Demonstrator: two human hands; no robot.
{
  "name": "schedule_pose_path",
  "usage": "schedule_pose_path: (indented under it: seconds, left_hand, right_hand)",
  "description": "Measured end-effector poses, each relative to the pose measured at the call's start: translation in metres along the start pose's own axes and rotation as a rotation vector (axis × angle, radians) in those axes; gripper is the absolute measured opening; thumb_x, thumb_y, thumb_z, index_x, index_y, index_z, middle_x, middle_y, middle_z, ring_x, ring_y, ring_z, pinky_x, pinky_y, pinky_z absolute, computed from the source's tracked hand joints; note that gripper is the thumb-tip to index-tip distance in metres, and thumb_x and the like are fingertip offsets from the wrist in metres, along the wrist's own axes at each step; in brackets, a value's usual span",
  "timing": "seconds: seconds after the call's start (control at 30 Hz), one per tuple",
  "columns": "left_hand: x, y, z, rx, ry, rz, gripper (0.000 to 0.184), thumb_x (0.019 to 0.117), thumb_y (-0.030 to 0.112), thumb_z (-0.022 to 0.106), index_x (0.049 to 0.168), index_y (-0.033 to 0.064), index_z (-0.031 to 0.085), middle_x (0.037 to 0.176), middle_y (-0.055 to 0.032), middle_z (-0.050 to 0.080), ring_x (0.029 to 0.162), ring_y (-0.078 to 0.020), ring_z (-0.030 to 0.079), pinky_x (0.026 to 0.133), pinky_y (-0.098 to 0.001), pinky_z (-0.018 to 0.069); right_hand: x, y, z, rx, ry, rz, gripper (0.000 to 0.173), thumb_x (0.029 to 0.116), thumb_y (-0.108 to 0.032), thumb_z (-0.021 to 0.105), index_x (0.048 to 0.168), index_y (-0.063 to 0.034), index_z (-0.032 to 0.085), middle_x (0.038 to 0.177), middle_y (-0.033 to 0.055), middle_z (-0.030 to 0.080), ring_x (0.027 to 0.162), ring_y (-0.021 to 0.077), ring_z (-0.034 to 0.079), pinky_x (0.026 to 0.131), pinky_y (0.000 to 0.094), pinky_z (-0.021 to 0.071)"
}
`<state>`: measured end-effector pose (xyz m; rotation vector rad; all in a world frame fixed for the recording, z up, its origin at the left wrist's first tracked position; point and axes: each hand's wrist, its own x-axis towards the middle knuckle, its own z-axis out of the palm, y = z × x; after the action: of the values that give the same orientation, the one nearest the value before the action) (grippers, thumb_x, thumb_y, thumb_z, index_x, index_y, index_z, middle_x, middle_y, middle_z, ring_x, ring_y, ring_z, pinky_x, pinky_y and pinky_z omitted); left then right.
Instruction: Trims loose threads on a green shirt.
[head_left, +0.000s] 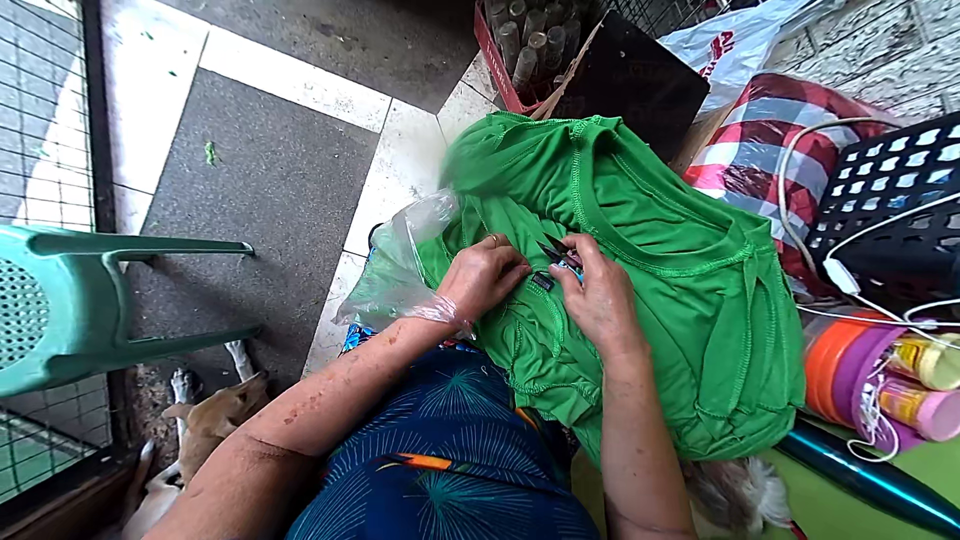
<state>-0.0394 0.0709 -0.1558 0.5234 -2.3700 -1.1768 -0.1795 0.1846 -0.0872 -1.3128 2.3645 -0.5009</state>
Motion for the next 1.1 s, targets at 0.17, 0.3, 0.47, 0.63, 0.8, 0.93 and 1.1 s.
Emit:
schedule_pose_path:
  seconds: [0.17,0.3,0.47,0.63,0.8,0.93,1.1]
  left_hand:
    - [0.003,0.003,0.009,0.180,0.004,0.105,0.012,0.0904,0.007,0.065,0.085,-0.0018,0.072,0.087,-0.0186,0.067,0.076,-0.0323,0.069,0.065,-0.0430,0.0578]
    - [0.004,-0.009,0.002,-0.124,-0.026,-0.115,0.017,0.0914,0.009,0.061,0.085,-0.0031,0.071,0.085,-0.0155,0.067,0.077,-0.0232,0.066,0.070,-0.0382,0.0535]
    - [0.007,-0.021,-0.007,-0.500,-0.123,-0.407,0.016,0.0984,0.012,0.058,0.090,0.0010,0.066,0.084,-0.0015,0.063,0.074,-0.0019,0.060,0.072,-0.0205,0.0513]
    - [0.001,-0.021,0.001,-0.483,-0.047,-0.358,0.016,0.0976,0.014,0.059,0.091,0.0015,0.067,0.086,-0.0012,0.063,0.077,-0.0016,0.061,0.074,-0.0193,0.0515]
    - [-0.011,-0.014,0.005,-0.424,0.034,-0.293,0.010,0.0974,0.012,0.061,0.093,0.0038,0.066,0.089,-0.0040,0.060,0.073,-0.0040,0.058,0.068,-0.0179,0.0497]
    - [-0.013,-0.008,0.003,-0.375,0.037,-0.272,0.009,0.0971,0.010,0.062,0.091,0.0050,0.065,0.090,-0.0051,0.059,0.073,-0.0053,0.058,0.066,-0.0177,0.0499]
    - [0.000,-0.016,-0.009,-0.655,0.057,-0.440,0.011,0.0972,0.007,0.056,0.091,0.0038,0.064,0.079,0.0052,0.063,0.074,0.0007,0.060,0.074,-0.0197,0.0525]
  right_hand:
    - [0.000,-0.001,0.001,-0.019,0.010,-0.011,0.027,0.0983,-0.008,0.066,0.123,0.0026,0.063,0.093,0.0227,0.070,0.082,0.0402,0.070,0.069,0.0572,0.0545]
    - [-0.002,0.004,-0.001,0.033,0.011,-0.042,0.028,0.0968,-0.007,0.068,0.122,0.0025,0.065,0.095,0.0217,0.071,0.085,0.0379,0.071,0.072,0.0555,0.0549]
    - [-0.002,0.005,-0.012,0.002,-0.118,-0.099,0.022,0.0920,-0.005,0.073,0.113,-0.0014,0.071,0.097,0.0194,0.070,0.087,0.0362,0.069,0.073,0.0564,0.0531]
    - [0.001,-0.018,-0.016,-0.167,-0.242,-0.022,0.015,0.0956,-0.007,0.070,0.110,-0.0023,0.071,0.096,0.0204,0.067,0.088,0.0390,0.068,0.073,0.0569,0.0521]
    - [0.005,-0.034,-0.014,-0.278,-0.300,0.025,0.015,0.0963,-0.009,0.069,0.111,-0.0043,0.071,0.097,0.0220,0.067,0.088,0.0402,0.068,0.073,0.0567,0.0519]
    - [0.004,-0.032,-0.010,-0.313,-0.268,-0.027,0.012,0.0951,-0.007,0.068,0.107,-0.0048,0.072,0.091,0.0201,0.066,0.083,0.0386,0.068,0.069,0.0544,0.0516]
    - [0.008,-0.016,-0.009,-0.143,-0.207,0.006,0.015,0.0991,-0.009,0.066,0.113,-0.0031,0.071,0.096,0.0228,0.069,0.088,0.0427,0.069,0.071,0.0608,0.0519]
